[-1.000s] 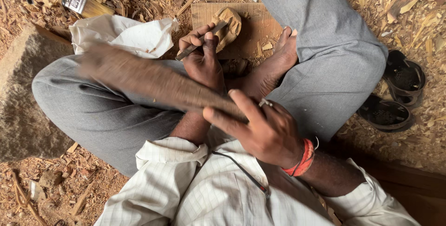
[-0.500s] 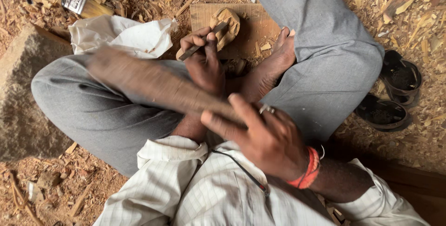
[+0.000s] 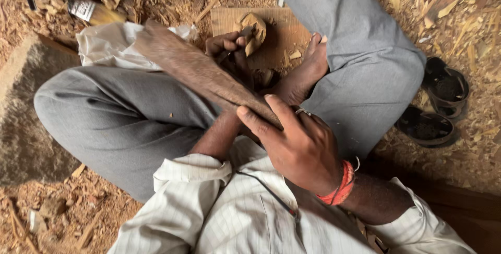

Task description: The person sits on the floor and carves a small wooden object using a chisel and a wooden mallet. They repeatedly strike the chisel to shape the wood, occasionally adjusting the object and switching tools.

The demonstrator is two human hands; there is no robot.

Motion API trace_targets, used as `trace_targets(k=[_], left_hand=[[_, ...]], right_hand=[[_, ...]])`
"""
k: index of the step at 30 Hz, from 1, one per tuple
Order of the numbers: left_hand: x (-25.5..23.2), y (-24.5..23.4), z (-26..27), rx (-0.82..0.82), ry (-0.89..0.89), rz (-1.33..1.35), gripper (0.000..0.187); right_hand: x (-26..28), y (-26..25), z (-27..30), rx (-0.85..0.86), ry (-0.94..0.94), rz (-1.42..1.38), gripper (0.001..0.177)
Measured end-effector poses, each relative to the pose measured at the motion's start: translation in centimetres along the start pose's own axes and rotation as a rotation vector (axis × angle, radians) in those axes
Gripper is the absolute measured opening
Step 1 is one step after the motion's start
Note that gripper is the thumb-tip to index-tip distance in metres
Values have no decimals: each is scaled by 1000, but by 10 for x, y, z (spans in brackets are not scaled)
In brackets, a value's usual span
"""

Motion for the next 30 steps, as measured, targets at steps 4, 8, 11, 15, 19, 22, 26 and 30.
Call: trace_targets(k=[4, 8, 11, 15, 19, 22, 26, 30], left_hand=[[-20, 9, 9, 257, 62, -423, 14], [-19, 12, 5, 275, 83, -413, 9], [-15, 17, 1, 305, 87, -401, 9], [-25, 16, 3, 399, 76, -500, 14], [-25, 17, 1, 448, 49, -509, 22], [-10, 12, -1, 515, 96, -549, 28], [6, 2, -9, 673, 106, -646, 36], [35, 15, -35, 1043, 248, -1435, 50]], right_hand=[[4, -7, 11, -49, -90, -51, 49], [-10, 2, 5, -90, -56, -31, 47], [-15, 6, 10, -83, -54, -48, 47], [-9, -2, 25, -160, -173, -60, 48], [-37, 12, 15, -160, -32, -96, 45], [-41, 10, 26, -217, -65, -144, 46], [-56, 8, 26, -260, 22, -186, 45], [-79, 6, 28, -314, 147, -348, 46]])
Point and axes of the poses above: each hand's wrist, its own z-axis away from the middle knuckle, its own y-axis out of the palm, x = y × z, the point moved 9 cm from there along -z, towards the middle knuckle, and after that the axes turned 7 degrees about y, right-handed, at the moved point
